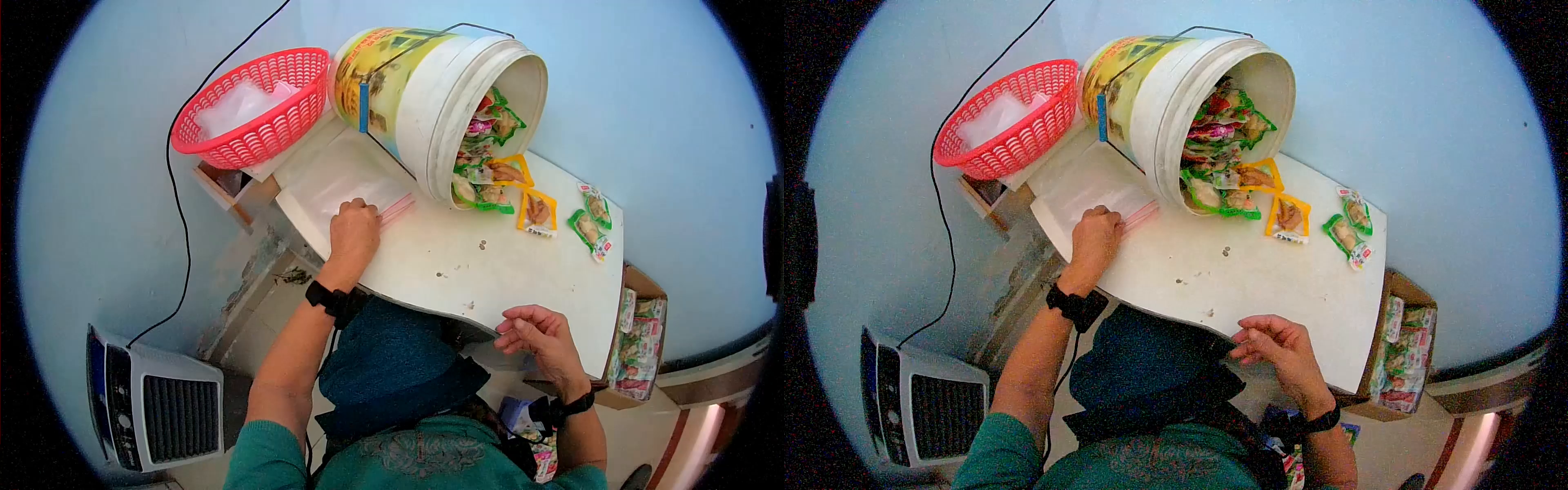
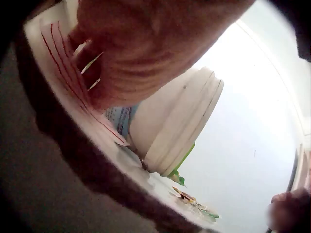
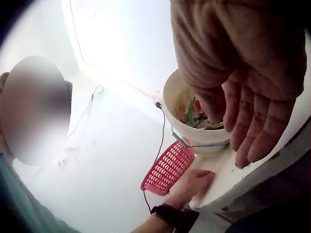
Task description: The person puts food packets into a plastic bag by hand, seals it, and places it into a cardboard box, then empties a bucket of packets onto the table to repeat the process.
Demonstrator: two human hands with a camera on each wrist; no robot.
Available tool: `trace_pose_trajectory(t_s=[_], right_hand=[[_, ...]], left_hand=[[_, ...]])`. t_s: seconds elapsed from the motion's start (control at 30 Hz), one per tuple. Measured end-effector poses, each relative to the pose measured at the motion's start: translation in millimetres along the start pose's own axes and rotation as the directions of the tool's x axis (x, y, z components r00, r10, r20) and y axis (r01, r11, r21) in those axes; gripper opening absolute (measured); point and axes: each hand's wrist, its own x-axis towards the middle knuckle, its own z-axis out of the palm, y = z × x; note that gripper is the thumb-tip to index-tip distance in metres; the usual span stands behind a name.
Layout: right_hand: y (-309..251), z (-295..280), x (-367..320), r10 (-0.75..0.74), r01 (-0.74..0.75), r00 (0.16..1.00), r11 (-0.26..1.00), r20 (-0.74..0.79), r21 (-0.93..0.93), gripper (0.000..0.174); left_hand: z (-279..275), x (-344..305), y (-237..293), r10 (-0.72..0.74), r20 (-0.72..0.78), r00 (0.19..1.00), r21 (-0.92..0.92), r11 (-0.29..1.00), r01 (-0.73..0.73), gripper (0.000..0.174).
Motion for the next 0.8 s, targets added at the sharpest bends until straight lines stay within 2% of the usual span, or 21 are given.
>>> trace_pose_trajectory(t_s=[0.1, 0.27, 0.47, 0.57, 0.8], right_hand=[[2, 4, 5, -0.009, 0.009, 1.0, 1.0, 0.004, -0.017, 0.027], [3, 2, 4, -0.014, 0.014, 1.0, 1.0, 0.009, 0.006, 0.027], [7, -1, 6, -0.03, 0.029, 0.999, 0.999, 0.013, 0.029, 0.026], [7, -1, 5, -0.019, 0.019, 1.0, 1.0, 0.007, 0.018, 0.025], [9, -4, 7, -0.035, 0.035, 0.999, 0.999, 0.033, 0.011, 0.027]], left_hand=[[3, 4, -5, 0.061, -0.016, 0.998, 0.113, 0.992, -0.059, 0.014], [0, 6, 0, 0.065, -0.021, 0.998, 0.13, 0.99, -0.061, 0.014], [-7, 11, -5, -0.039, -0.022, 0.999, -0.069, 0.997, 0.037, 0.009], [-15, 8, -3, -0.095, -0.081, 0.992, -0.189, 0.979, 0.078, 0.011], [-36, 14, -3, -0.025, -0.303, 0.953, -0.181, 0.983, -0.032, 0.012]])
